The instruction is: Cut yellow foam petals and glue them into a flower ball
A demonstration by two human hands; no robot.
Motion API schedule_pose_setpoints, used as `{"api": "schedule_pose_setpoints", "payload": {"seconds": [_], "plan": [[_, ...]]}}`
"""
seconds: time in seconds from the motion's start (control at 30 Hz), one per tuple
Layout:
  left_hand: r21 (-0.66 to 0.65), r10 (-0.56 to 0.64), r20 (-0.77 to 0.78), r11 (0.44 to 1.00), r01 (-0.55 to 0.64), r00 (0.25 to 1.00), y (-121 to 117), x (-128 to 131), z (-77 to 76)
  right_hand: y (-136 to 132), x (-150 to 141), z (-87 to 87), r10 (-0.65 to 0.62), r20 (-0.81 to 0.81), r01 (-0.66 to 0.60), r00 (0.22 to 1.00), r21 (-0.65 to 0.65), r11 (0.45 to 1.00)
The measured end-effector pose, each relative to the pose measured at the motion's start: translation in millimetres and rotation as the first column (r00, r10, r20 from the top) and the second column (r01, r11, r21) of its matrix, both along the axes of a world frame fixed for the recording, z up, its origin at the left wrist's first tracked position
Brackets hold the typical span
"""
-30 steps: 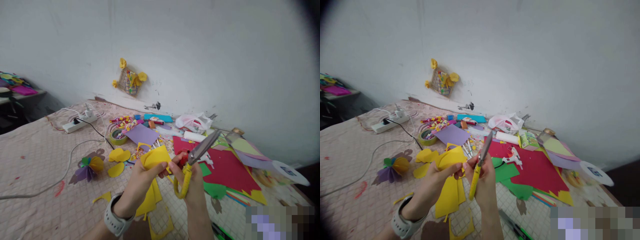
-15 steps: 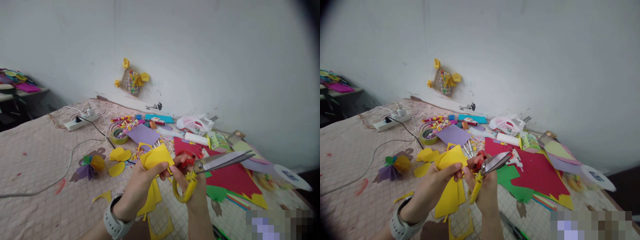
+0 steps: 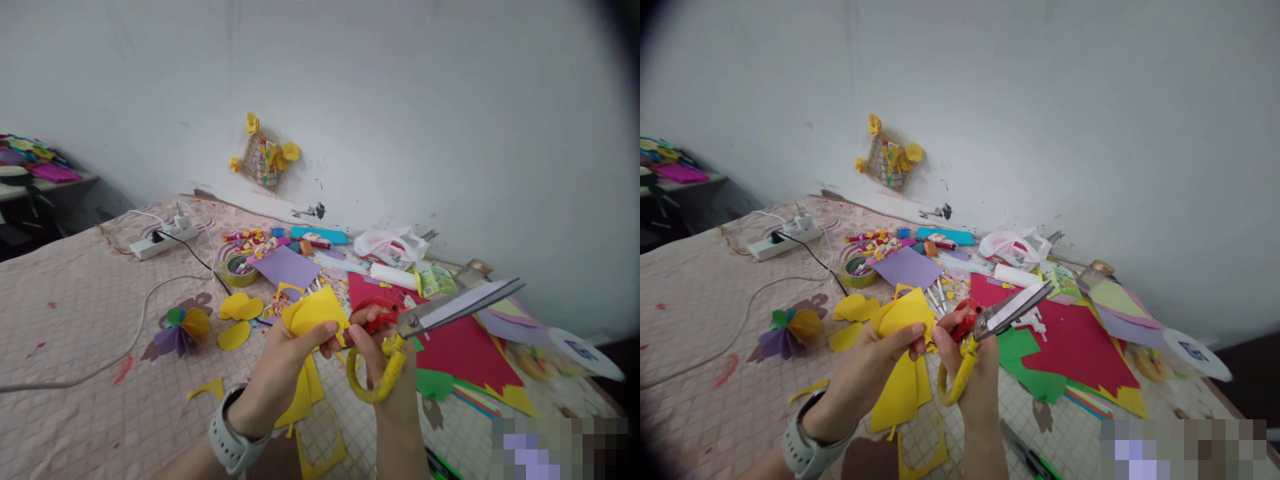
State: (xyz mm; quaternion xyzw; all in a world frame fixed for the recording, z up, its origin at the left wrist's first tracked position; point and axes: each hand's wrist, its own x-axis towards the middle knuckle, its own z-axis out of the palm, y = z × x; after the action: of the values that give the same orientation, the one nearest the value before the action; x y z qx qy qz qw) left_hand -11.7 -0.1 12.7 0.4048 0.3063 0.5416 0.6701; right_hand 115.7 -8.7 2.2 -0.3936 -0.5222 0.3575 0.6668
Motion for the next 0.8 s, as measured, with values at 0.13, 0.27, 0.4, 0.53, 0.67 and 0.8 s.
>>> {"api": "schedule_pose_setpoints", "payload": {"seconds": [0.13,0.27,0.4,0.53,0.67,0.8], "plan": [[-0.005,-0.024,0.003,1.0,0.024,1.0,0,1,-4.0,-2,-5,4.0,0.059,-0.042,-0.063,0.997,-0.091,0.994],[-0.038,-0.048,-0.013,0.998,0.048,0.999,1,2,-4.9,-3,-9,8.8,0.002,-0.018,-0.004,1.0,-0.088,0.996],[-0.076,-0.094,-0.024,0.993,0.092,0.995,3,1,-3.8,-2,-5,7.5,-0.018,0.002,0.018,1.0,-0.083,0.996],[-0.092,-0.121,-0.041,0.989,0.117,0.992,4,0,-3.3,-1,0,5.3,-0.01,0.01,0.011,1.0,-0.086,0.996],[-0.1,-0.134,-0.075,0.987,0.126,0.988,4,-2,-2.1,-2,1,4.8,-0.015,0.015,0.016,1.0,-0.101,0.995],[-0.11,-0.149,-0.088,0.984,0.139,0.985,4,-3,-1.1,-2,2,3.5,-0.015,0.006,0.015,1.0,-0.116,0.993]]}}
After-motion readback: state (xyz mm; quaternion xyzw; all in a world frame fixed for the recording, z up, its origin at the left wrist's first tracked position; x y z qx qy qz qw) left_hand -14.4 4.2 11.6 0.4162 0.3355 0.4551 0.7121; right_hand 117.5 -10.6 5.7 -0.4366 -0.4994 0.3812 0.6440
